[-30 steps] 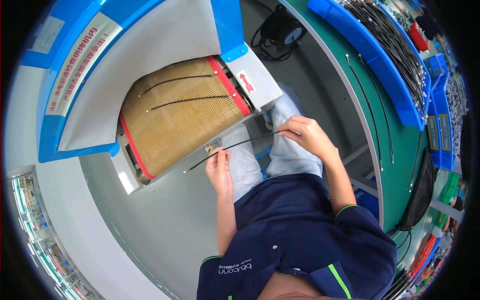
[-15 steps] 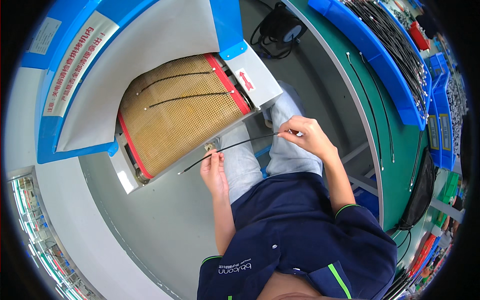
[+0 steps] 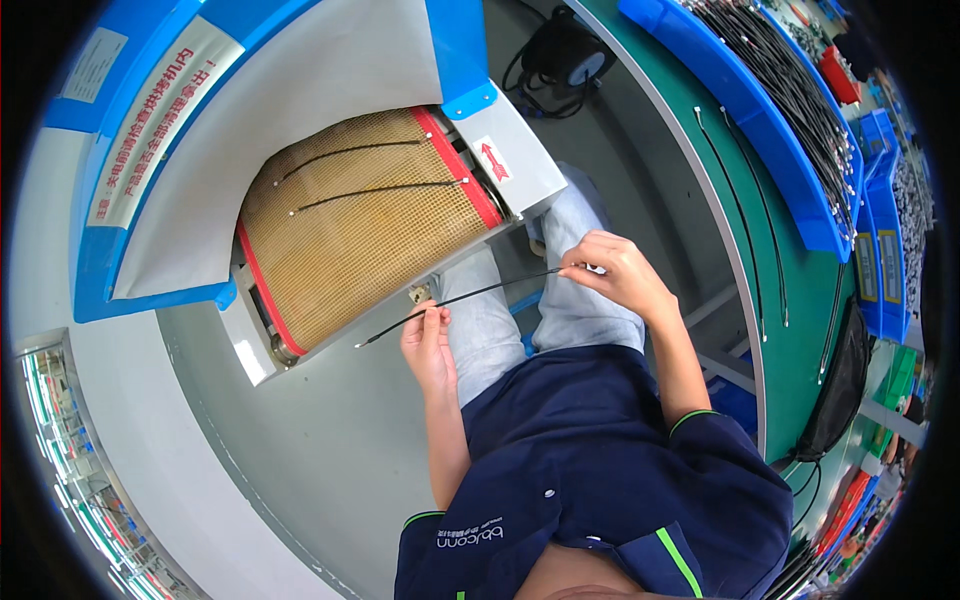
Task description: Manually assemble and check electrical components at a factory workstation.
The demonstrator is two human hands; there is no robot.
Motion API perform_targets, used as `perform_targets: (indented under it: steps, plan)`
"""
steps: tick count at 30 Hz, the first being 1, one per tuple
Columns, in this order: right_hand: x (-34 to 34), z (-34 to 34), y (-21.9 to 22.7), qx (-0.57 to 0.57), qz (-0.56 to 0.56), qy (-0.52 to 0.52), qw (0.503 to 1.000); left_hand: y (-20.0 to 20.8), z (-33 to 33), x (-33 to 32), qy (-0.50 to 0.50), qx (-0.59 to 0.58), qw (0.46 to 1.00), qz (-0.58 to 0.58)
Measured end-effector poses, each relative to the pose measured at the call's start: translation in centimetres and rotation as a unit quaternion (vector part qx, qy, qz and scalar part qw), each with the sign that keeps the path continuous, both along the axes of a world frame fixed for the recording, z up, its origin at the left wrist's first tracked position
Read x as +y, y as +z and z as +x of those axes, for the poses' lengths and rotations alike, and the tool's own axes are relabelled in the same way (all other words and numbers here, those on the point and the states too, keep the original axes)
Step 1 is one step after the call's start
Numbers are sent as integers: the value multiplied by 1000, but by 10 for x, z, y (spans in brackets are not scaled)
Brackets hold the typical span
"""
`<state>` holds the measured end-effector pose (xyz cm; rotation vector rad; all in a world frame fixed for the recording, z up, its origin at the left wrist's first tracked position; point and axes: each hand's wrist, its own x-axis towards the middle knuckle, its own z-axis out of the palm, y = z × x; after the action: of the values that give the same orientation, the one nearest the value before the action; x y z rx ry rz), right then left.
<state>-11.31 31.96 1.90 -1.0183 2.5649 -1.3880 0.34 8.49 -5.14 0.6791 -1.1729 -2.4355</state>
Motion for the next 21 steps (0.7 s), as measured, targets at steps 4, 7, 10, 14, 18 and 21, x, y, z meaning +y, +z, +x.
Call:
perform_targets:
  steps: [4, 7, 10, 14, 18, 21]
  plan:
    - [1, -4, 8, 11, 82, -7, 997, -1, 1, -2, 6, -8, 1000, -1]
    - [-9, -5, 9, 51, 77, -13, 996, -2, 1, -3, 4, 2, 1000, -1]
    - [-23, -3, 6, 89, 55, 13, 994, -1, -1, -3, -1, 5, 1000, -7]
    - [-35, -1, -4, 100, 54, 40, 993, 0, -2, -6, -1, -2, 1000, -3]
    - [-47, -2, -4, 95, 35, 22, 995, 0, -2, -14, 3, -16, 1000, 5]
    - [-61, -6, -14, 91, 24, 2, 996, -4, -6, -15, -26, -15, 999, 22]
